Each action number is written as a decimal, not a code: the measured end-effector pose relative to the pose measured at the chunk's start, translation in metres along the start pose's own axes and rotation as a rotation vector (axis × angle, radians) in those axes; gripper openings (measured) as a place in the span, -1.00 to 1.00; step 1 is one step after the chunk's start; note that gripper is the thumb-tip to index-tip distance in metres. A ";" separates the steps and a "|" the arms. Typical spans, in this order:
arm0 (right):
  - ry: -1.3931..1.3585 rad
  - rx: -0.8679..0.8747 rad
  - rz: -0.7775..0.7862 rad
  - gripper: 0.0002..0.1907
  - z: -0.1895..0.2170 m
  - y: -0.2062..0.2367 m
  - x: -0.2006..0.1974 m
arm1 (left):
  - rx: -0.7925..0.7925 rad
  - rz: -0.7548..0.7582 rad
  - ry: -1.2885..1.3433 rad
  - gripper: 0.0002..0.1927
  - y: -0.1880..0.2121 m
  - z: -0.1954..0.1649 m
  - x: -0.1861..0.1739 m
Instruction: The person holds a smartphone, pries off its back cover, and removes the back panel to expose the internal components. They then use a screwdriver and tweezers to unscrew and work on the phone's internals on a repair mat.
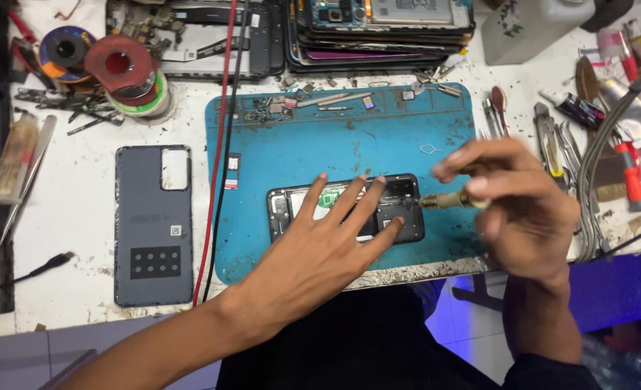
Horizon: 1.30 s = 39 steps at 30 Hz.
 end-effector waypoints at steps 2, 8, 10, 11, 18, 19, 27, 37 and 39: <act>-0.019 -0.043 -0.047 -0.75 0.001 0.002 -0.003 | 0.017 0.024 0.012 -0.41 -0.003 0.002 0.001; 0.007 -0.073 -0.038 -0.84 -0.001 0.003 0.001 | 0.118 0.029 0.168 -0.50 -0.013 0.012 0.003; 0.029 -0.083 -0.089 -0.73 -0.002 0.005 0.000 | 0.149 0.002 0.157 -0.50 -0.014 0.015 0.003; -0.001 -0.072 -0.106 -0.71 -0.004 0.006 -0.002 | 0.166 -0.009 0.154 -0.49 -0.014 0.016 0.004; -0.138 -0.047 -0.095 -0.76 -0.015 0.007 -0.004 | 0.165 -0.034 0.109 -0.48 -0.007 0.015 0.008; -0.150 -0.069 -0.100 -0.78 -0.014 0.007 -0.005 | 0.161 -0.039 0.103 -0.47 -0.006 0.015 0.008; -0.001 -0.083 -0.099 -0.74 -0.009 0.010 -0.004 | 0.188 -0.009 -0.005 -0.42 0.004 0.008 0.010; -0.162 -0.021 -0.131 -0.79 -0.003 0.008 -0.003 | 0.174 0.013 0.091 -0.41 0.005 0.011 0.011; -0.131 -0.038 -0.100 -0.79 -0.001 0.009 -0.001 | 0.178 0.013 0.080 -0.42 0.005 0.011 0.011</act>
Point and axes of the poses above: each hand's wrist, its own y-axis away from the middle knuckle, its own x-axis out of the palm, z = x × y, the point moved 10 cm from there along -y, towards the middle knuckle, and after that the axes turned 1 degree about -z, right-handed, at the moved point
